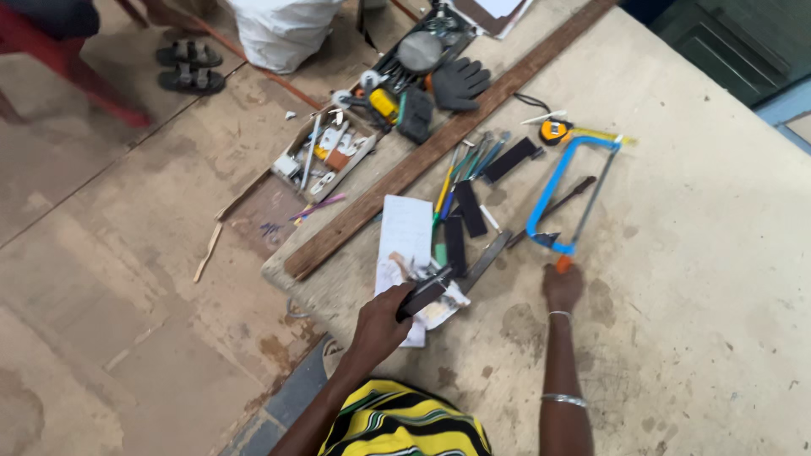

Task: The person uses a blue hacksaw to cut a small black metal bar on a workbench. They hold the bar with their left hand and saw with their right, then inspect the cut piece and place it on the table.

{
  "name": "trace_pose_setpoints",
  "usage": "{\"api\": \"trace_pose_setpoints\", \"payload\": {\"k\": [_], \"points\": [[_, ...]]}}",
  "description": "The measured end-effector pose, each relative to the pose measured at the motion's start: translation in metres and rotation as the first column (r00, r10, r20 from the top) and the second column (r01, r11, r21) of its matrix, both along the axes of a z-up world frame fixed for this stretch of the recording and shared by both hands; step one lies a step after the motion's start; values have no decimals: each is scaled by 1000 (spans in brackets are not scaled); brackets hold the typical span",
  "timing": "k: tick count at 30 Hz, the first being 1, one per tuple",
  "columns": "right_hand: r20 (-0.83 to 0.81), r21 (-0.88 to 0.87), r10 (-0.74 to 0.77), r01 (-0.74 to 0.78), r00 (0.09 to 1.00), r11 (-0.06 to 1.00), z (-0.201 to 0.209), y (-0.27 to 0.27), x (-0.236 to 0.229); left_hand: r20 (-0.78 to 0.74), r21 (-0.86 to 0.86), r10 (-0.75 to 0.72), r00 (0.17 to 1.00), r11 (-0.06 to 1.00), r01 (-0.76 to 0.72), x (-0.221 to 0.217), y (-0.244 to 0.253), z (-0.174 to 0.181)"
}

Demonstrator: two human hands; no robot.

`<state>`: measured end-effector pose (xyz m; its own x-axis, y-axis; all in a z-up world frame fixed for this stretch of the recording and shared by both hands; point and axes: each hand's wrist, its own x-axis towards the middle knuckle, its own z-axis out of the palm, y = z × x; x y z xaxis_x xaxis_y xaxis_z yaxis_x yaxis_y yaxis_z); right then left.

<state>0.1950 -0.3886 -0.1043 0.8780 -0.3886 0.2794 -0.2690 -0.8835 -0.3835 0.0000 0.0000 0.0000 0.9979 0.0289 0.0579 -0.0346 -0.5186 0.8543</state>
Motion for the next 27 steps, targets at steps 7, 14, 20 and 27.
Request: {"api": "trace_pose_setpoints", "payload": {"k": [7,14,20,27], "points": [[55,-132,-57,64,997,989,96,-3,-55,-42,-107,27,999,994,-31,-73,44,12],[158,805,-282,42,946,591,59,-3,-107,-165,-81,-2,986,997,-11,-111,57,9],[180,983,-269,-164,946,78,-1,-34,-252,-95,26,-238,967,970,241,-100,8,-19],[-182,983,-280,173,943,-57,-27,-72,-387,130,295,-446,886,870,395,-29,-128,-88]]}}
